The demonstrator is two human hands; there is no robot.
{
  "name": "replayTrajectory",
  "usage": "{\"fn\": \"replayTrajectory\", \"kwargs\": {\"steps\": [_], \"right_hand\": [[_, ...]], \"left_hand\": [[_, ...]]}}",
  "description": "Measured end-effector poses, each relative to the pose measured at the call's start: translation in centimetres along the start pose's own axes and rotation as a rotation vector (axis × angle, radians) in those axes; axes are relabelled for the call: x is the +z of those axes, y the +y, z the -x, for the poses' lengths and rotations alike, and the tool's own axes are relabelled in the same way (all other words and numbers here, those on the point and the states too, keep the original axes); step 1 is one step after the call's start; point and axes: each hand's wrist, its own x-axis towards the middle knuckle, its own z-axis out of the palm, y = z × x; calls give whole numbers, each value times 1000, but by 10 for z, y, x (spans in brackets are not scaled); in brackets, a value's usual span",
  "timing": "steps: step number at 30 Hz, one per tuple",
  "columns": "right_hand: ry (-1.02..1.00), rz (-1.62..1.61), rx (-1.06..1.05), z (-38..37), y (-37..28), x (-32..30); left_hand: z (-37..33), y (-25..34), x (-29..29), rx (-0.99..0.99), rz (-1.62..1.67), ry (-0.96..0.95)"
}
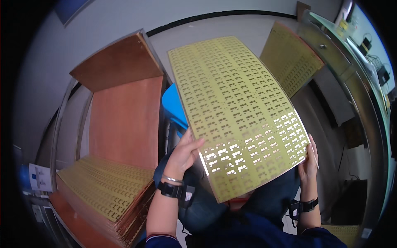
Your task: Inspecting and marking large perforated metal sheets in a fabrication environment.
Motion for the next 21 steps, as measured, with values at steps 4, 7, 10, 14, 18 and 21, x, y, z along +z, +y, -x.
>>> {"fn": "replayTrajectory", "kwargs": {"steps": [4, 7, 10, 14, 18, 21], "right_hand": [[-32, 20, 43, -4, 10, 7], [-30, 37, 61, -7, 14, 7], [-1, 22, 83, -11, 15, 10], [37, 60, 115, -10, 8, 10], [44, 212, 149, -11, 5, 8], [22, 459, 102, -12, 4, 1]], "left_hand": [[-13, 2, -29, -14, -21, -31], [-21, 3, -39, -43, -31, -53], [-26, 6, -40, -66, -38, -57], [-20, 17, -28, -100, -138, -30], [-16, 23, -36, -160, -407, 113], [-14, 25, -32, -188, -623, 264]]}}
